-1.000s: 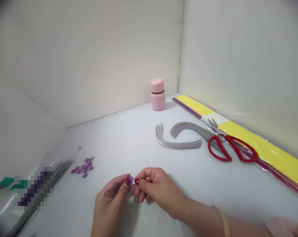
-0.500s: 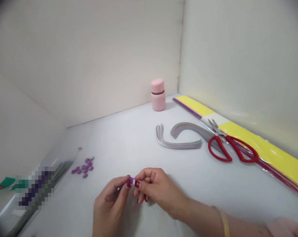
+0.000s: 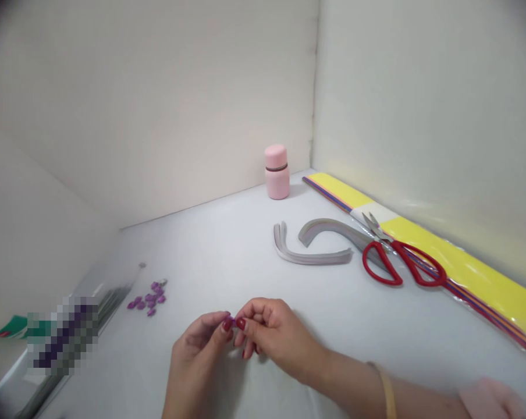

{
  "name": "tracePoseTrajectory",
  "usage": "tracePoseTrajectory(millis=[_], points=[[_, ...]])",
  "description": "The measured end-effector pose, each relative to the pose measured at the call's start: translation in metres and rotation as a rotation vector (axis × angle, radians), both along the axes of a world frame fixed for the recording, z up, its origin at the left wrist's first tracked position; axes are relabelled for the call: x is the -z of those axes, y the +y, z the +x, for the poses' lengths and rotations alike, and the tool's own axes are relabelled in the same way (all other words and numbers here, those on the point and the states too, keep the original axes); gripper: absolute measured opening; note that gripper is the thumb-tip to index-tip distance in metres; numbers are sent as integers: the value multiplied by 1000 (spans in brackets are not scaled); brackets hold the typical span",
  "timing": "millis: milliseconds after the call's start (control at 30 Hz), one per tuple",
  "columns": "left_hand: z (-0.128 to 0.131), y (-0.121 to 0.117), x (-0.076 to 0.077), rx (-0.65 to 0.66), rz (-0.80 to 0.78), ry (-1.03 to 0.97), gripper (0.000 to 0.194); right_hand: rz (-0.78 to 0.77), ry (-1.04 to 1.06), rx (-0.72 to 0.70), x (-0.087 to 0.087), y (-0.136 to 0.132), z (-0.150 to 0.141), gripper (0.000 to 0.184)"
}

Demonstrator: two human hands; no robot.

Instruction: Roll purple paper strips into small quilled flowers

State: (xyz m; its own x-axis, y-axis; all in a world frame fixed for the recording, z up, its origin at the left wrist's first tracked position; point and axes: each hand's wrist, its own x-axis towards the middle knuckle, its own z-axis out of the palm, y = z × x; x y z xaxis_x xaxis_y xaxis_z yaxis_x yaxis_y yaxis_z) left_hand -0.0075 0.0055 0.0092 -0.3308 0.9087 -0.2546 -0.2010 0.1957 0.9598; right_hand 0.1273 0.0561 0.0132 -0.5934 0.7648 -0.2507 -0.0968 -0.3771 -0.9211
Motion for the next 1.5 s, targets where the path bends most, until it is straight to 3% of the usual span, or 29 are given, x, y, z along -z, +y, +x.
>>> tracePoseTrajectory(millis=[167, 400, 700, 900, 1167, 1500], points=[[-1, 3, 3, 22, 34, -70, 14, 64, -21, 12, 4, 1, 0, 25], [2, 1, 2, 97, 140, 32, 11, 192, -37, 61, 6, 4, -1, 23], [5, 3, 10, 115, 270, 130, 31, 219, -16, 127, 6, 8, 1, 32], [6, 2, 5, 146, 365, 315, 16, 205, 1, 121, 2, 6, 1, 30], [4, 2, 7, 178, 375, 361, 17, 171, -13, 100, 7, 10, 2, 31], [6, 12, 16, 175, 244, 190, 29, 166, 5, 95, 15, 19, 5, 30]])
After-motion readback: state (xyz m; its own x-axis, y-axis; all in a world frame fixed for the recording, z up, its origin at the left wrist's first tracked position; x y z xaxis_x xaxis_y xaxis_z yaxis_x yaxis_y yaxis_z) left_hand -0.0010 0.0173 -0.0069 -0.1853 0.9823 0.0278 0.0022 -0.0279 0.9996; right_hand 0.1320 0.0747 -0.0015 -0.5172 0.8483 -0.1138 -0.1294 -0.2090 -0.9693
